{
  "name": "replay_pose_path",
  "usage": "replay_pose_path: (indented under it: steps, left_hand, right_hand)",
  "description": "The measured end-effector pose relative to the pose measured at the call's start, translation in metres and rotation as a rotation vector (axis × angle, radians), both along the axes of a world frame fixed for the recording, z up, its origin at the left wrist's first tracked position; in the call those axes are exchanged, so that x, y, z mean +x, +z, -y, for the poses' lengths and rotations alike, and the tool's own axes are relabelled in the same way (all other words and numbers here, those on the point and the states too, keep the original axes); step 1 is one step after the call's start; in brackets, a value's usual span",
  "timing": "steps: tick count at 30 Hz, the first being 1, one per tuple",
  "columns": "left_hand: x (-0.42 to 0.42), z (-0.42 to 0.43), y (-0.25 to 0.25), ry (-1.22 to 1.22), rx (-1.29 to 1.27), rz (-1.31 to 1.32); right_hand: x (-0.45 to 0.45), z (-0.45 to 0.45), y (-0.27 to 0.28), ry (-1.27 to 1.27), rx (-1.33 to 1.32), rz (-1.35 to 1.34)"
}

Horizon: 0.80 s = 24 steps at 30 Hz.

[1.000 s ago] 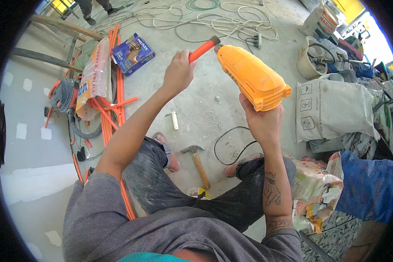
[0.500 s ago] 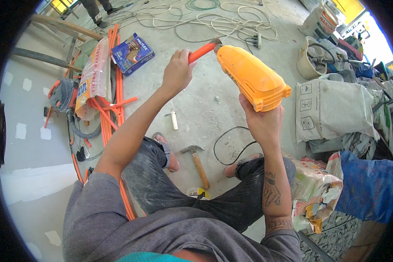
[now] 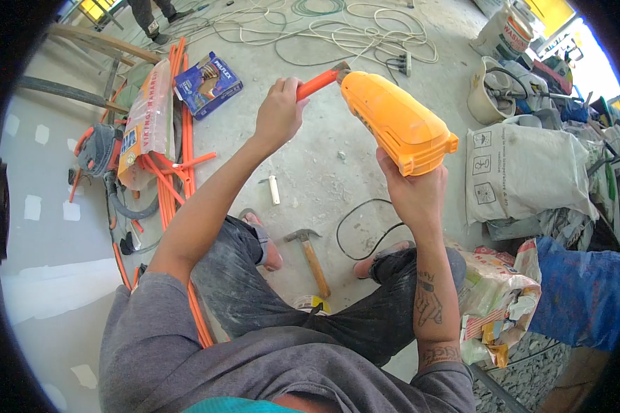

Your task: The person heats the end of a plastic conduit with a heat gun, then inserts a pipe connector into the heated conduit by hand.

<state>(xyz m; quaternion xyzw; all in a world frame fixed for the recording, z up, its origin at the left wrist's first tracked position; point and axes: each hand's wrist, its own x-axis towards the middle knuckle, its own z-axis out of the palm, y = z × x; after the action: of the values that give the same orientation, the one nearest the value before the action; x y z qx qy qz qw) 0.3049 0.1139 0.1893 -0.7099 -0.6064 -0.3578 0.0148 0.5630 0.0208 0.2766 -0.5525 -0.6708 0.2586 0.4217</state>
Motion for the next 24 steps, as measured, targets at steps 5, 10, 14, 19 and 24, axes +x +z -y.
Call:
replay_pose_path:
  steps: [5, 10, 14, 19, 24]
  left_hand:
    - [0.0, -0.001, -0.001, 0.0, -0.001, 0.0]
    - [0.0, 0.0, 0.0, 0.002, 0.005, -0.004]
    - [0.0, 0.0, 0.0, -0.015, 0.011, 0.01]
    - [-0.001, -0.004, -0.007, -0.055, 0.03, 0.069]
    - [0.003, 0.006, 0.018, 0.018, -0.469, 0.183]
  right_hand:
    - [0.0, 0.0, 0.001, 0.0, 0.006, 0.005]
    - [-0.001, 0.001, 0.003, -0.003, 0.016, 0.008]
    - [-0.001, 0.001, 0.001, 0.003, 0.005, -0.001]
    - [0.0, 0.0, -0.002, 0.0, 0.015, -0.018]
    - [0.0, 0.0, -0.002, -0.002, 0.021, -0.016]
